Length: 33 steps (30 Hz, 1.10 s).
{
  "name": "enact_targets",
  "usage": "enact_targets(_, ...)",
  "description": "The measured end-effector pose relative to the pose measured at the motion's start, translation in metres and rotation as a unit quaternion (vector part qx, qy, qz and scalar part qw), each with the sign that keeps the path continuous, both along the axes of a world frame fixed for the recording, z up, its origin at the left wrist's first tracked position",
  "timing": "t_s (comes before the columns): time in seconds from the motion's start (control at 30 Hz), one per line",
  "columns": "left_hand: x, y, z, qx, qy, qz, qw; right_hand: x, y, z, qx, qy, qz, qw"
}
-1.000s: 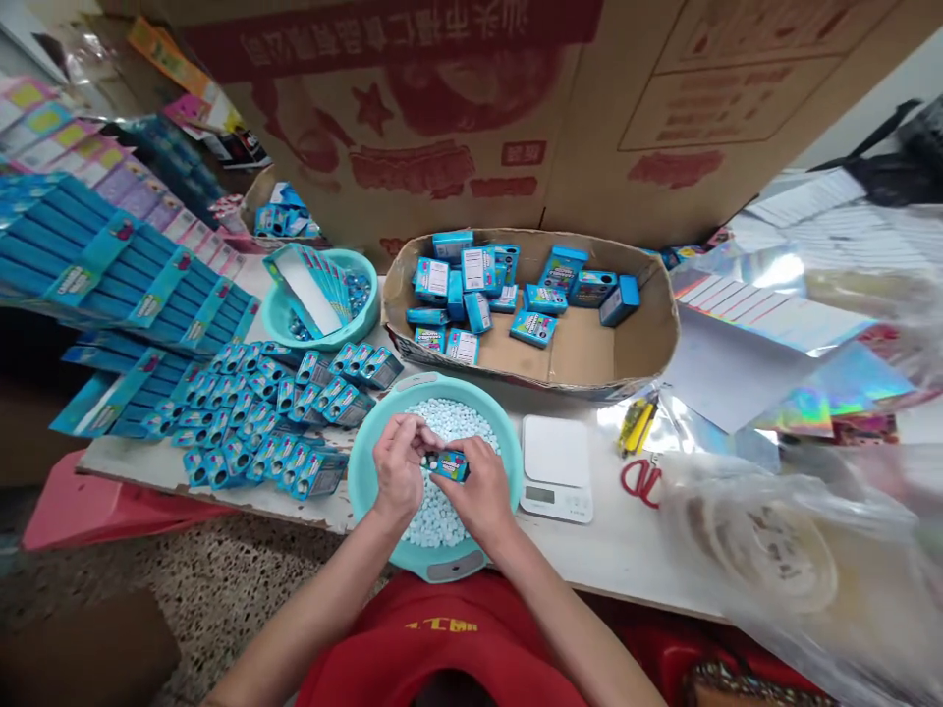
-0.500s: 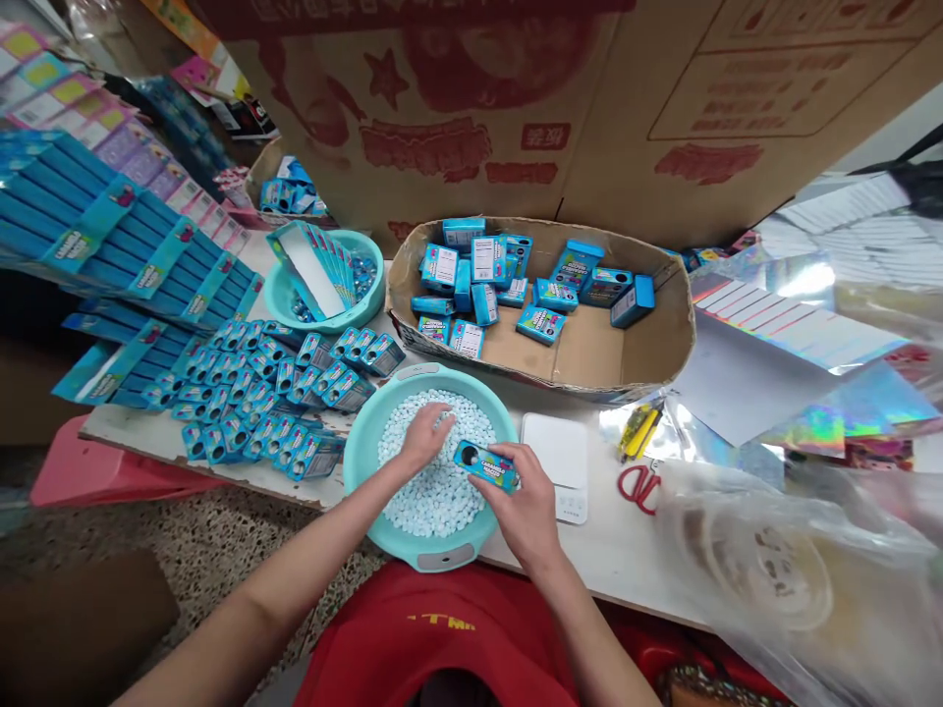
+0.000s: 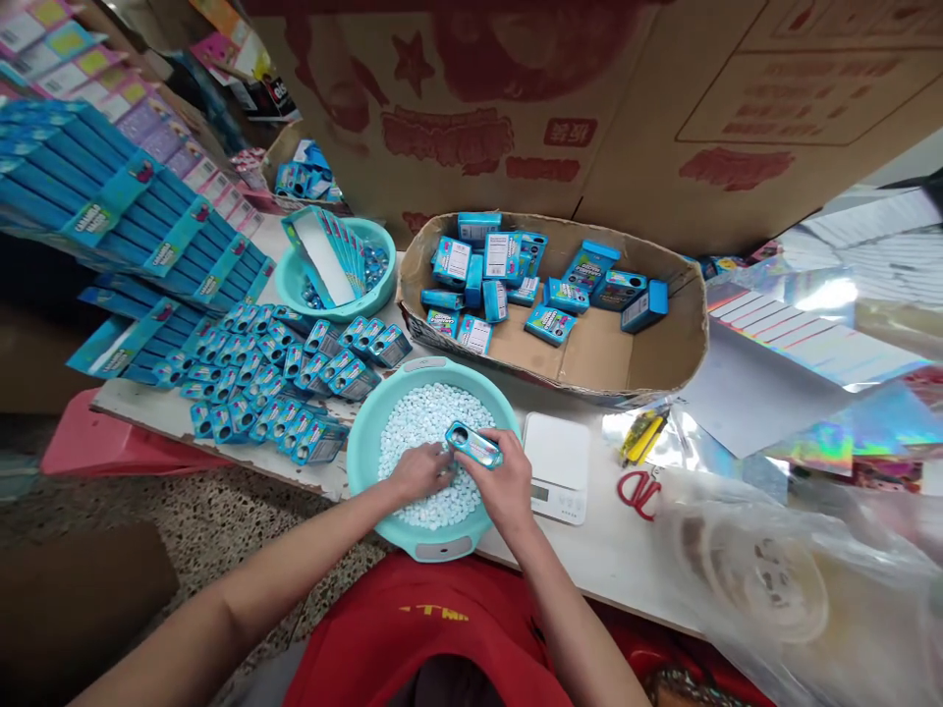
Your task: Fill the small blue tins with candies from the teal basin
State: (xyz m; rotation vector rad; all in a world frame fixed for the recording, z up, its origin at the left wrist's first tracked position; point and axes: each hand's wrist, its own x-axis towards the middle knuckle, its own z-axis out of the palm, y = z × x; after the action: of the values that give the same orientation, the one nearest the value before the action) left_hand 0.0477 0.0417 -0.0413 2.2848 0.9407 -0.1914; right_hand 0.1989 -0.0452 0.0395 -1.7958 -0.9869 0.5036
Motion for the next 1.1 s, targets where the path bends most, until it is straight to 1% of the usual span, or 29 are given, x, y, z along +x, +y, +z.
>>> enact_targets(0.07, -0.003, 0.011, 0.005, -0.042, -0.021, 0.12, 0.992, -0.001, 0.001, -0.008, -0.009, -0.012, 0.008, 1.0)
enact_targets(0.1, -0.002, 0.015, 0.009, -0.072, -0.046, 0.18, 0.98, -0.001, 0.001, -0.012, -0.013, -0.018, 0.01, 1.0)
enact_targets(0.13, -0.001, 0.018, 0.015, -0.11, -0.081, 0.244, 0.96, -0.001, 0.001, -0.015, -0.017, -0.023, 0.015, 0.999)
enact_targets(0.17, 0.001, 0.019, 0.022, -0.159, -0.123, 0.306, 0.93, -0.001, 0.001, -0.017, -0.022, -0.031, 0.023, 0.999)
enact_targets(0.2, 0.004, 0.019, 0.031, -0.214, -0.176, 0.368, 0.888, -0.002, 0.001, -0.019, -0.029, -0.039, 0.036, 0.998)
enact_targets(0.23, 0.007, 0.019, 0.041, -0.271, -0.238, 0.423, 0.831, -0.004, 0.002, -0.02, -0.039, -0.049, 0.051, 0.997)
enact_targets(0.27, 0.01, 0.017, 0.05, -0.319, -0.3, 0.46, 0.773, -0.007, 0.003, -0.021, -0.051, -0.06, 0.067, 0.995)
enact_targets(0.3, 0.014, 0.016, 0.059, -0.349, -0.358, 0.473, 0.725, -0.01, 0.004, -0.021, -0.063, -0.071, 0.082, 0.992)
enact_targets(0.33, 0.018, 0.014, 0.068, -0.367, -0.408, 0.475, 0.688, -0.014, 0.005, -0.02, -0.075, -0.08, 0.097, 0.989)
enact_targets(0.37, 0.022, 0.013, 0.075, -0.376, -0.448, 0.474, 0.658, -0.019, 0.006, -0.018, -0.085, -0.086, 0.11, 0.987)
enact_targets(0.4, 0.025, 0.012, 0.081, -0.377, -0.479, 0.475, 0.634, -0.023, 0.007, -0.016, -0.092, -0.091, 0.121, 0.984)
enact_targets(0.47, 0.03, 0.012, 0.09, -0.367, -0.518, 0.485, 0.601, -0.03, 0.009, -0.008, -0.092, -0.098, 0.134, 0.982)
enact_targets(0.53, 0.033, 0.012, 0.096, -0.35, -0.538, 0.493, 0.587, -0.033, 0.01, 0.001, -0.082, -0.112, 0.134, 0.981)
enact_targets(0.6, 0.034, 0.013, 0.099, -0.341, -0.539, 0.501, 0.585, -0.033, 0.011, 0.007, -0.079, -0.119, 0.128, 0.981)
enact_targets(0.73, 0.037, 0.016, 0.102, -0.347, -0.52, 0.523, 0.58, -0.029, 0.012, 0.01, -0.086, -0.106, 0.123, 0.983)
enact_targets(0.9, 0.041, 0.016, 0.104, -0.338, -0.526, 0.513, 0.588, -0.025, 0.01, 0.01, -0.08, -0.082, 0.108, 0.987)
enact_targets(1.1, 0.043, 0.012, 0.109, -0.332, -0.496, 0.525, 0.607, -0.025, 0.007, 0.013, -0.059, -0.069, 0.091, 0.992)
